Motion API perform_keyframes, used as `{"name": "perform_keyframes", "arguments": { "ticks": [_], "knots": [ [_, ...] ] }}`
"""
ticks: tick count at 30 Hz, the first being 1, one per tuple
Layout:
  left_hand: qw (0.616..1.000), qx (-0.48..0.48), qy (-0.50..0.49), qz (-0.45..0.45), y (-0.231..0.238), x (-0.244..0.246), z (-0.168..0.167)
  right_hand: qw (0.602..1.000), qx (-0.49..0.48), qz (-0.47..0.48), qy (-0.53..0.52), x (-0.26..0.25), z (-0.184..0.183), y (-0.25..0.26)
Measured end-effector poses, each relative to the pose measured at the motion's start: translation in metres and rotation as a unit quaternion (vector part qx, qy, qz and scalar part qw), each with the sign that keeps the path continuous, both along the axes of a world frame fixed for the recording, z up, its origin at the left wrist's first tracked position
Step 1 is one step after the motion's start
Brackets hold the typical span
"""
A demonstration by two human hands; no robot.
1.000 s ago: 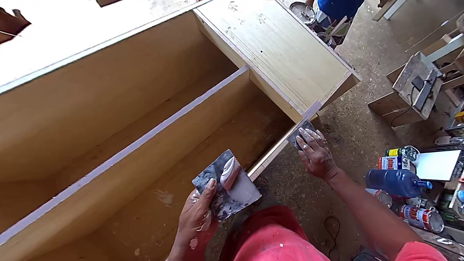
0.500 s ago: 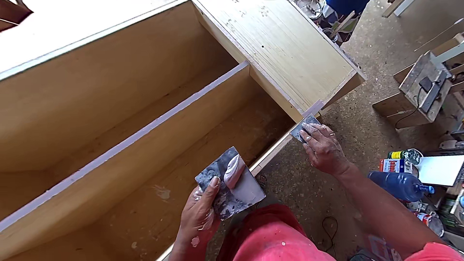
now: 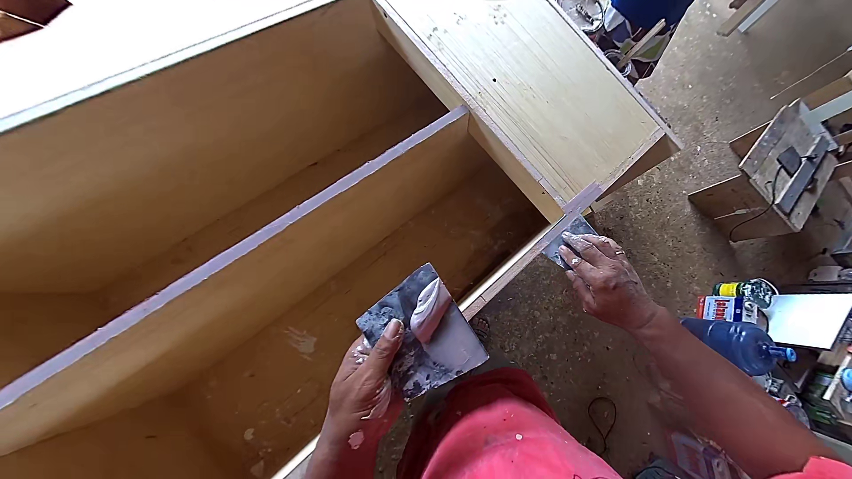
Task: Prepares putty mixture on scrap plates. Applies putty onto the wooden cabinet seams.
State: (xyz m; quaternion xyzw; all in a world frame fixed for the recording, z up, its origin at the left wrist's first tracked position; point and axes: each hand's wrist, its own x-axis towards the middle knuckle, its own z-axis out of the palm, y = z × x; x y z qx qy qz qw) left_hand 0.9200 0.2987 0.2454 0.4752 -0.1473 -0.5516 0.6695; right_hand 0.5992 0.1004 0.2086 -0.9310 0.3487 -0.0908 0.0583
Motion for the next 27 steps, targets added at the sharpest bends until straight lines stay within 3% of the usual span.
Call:
{"name": "perform_keyframes", "arguments": {
  "ticks": [7, 11, 13, 15, 20, 27],
  "knots": [
    [1.000, -0.008, 0.006, -0.003, 0.004, 0.001, -0.001, 1.000, -0.015, 0.002, -0.019, 0.022, -0.005, 0.008],
    [1.000, -0.005, 0.011, 0.007, 0.006, 0.001, 0.002, 1.000, 0.025, -0.001, 0.015, 0.010, -0.005, 0.018],
    [1.000, -0.004, 0.007, 0.003, 0.003, 0.003, 0.004, 0.998, 0.043, -0.014, 0.044, -0.003, 0.004, 0.028],
    [1.000, 0.005, -0.008, -0.010, -0.004, 0.006, 0.004, 0.999, 0.039, -0.015, 0.001, 0.002, 0.025, 0.035],
    [0.998, 0.001, -0.002, -0.063, -0.025, 0.002, 0.002, 0.989, 0.040, 0.107, -0.094, 0.076, 0.099, 0.073],
    [0.994, -0.021, -0.063, -0.088, -0.038, -0.009, 0.015, 0.988, 0.007, 0.156, -0.016, 0.103, 0.097, 0.091]
  ]
}}
